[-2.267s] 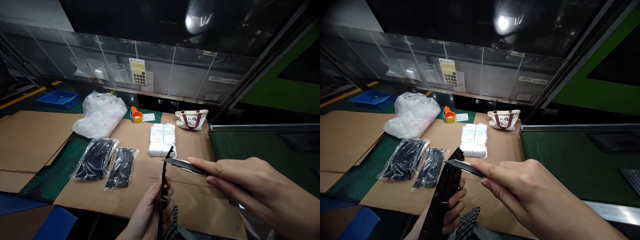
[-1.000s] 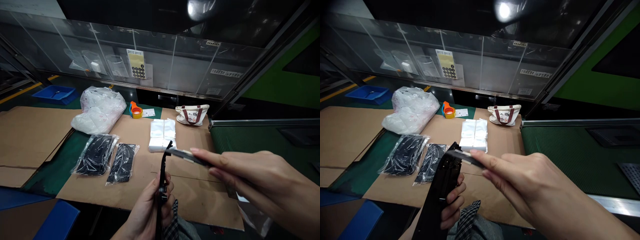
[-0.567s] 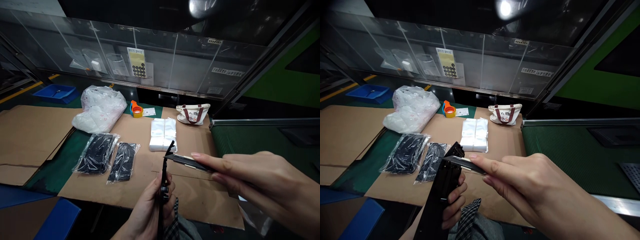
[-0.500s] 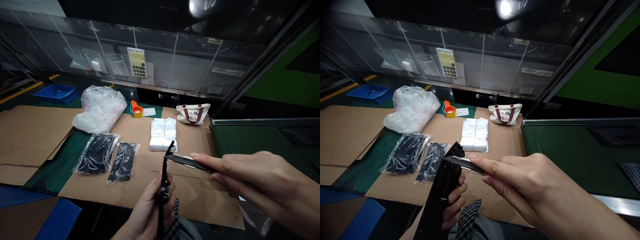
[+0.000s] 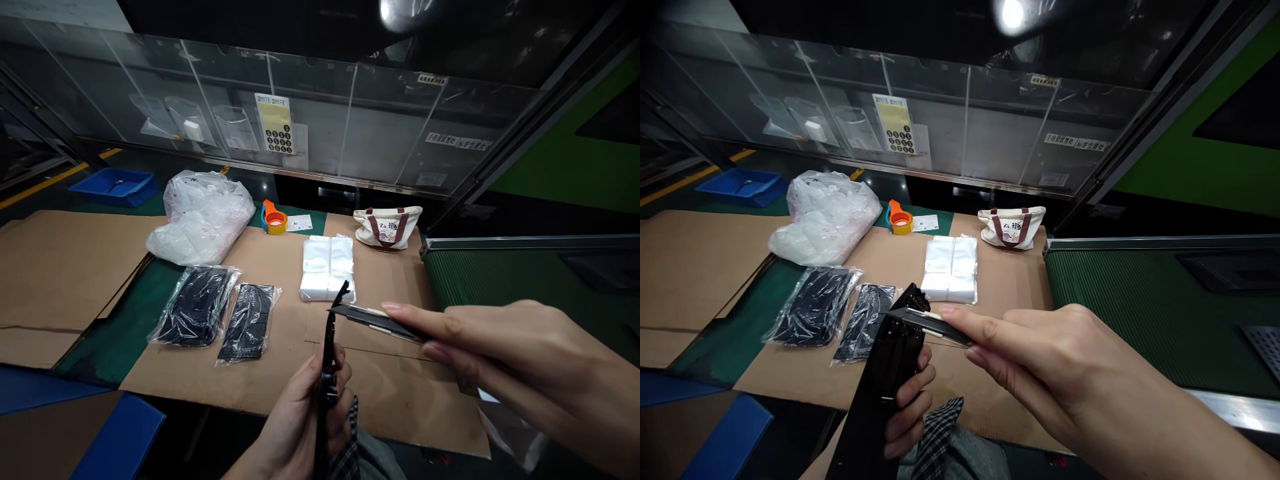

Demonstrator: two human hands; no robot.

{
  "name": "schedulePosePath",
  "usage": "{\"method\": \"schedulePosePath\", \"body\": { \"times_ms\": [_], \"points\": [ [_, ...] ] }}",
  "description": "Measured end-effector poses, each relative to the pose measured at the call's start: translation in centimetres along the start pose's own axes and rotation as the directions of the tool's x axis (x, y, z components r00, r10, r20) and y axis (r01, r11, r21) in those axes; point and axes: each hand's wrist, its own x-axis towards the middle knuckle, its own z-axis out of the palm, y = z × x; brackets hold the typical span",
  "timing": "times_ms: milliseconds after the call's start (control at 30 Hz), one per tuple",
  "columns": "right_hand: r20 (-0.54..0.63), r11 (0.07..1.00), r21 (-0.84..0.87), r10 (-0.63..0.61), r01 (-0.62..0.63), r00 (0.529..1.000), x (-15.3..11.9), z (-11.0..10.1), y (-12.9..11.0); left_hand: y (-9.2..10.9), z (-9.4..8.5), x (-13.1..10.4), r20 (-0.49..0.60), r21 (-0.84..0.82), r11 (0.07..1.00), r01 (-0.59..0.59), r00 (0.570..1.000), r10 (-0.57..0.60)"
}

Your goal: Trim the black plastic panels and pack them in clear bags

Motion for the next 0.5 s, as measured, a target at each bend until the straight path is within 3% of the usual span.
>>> {"method": "schedulePosePath", "body": {
  "times_ms": [233,500],
  "points": [
    [0.051,0.994,0.103,-0.036,0.03,0.998,0.18,-0.29,-0.56,-0.06,-0.16,0.02,-0.024,0.001,1.0,-0.011,1.0,0.011],
    [-0.012,1.0,-0.024,-0.003,0.002,1.0,-0.11,-0.08,-0.15,0.18,0.42,0.1,-0.003,0.03,0.999,-0.013,1.0,0.013]
  ]
}}
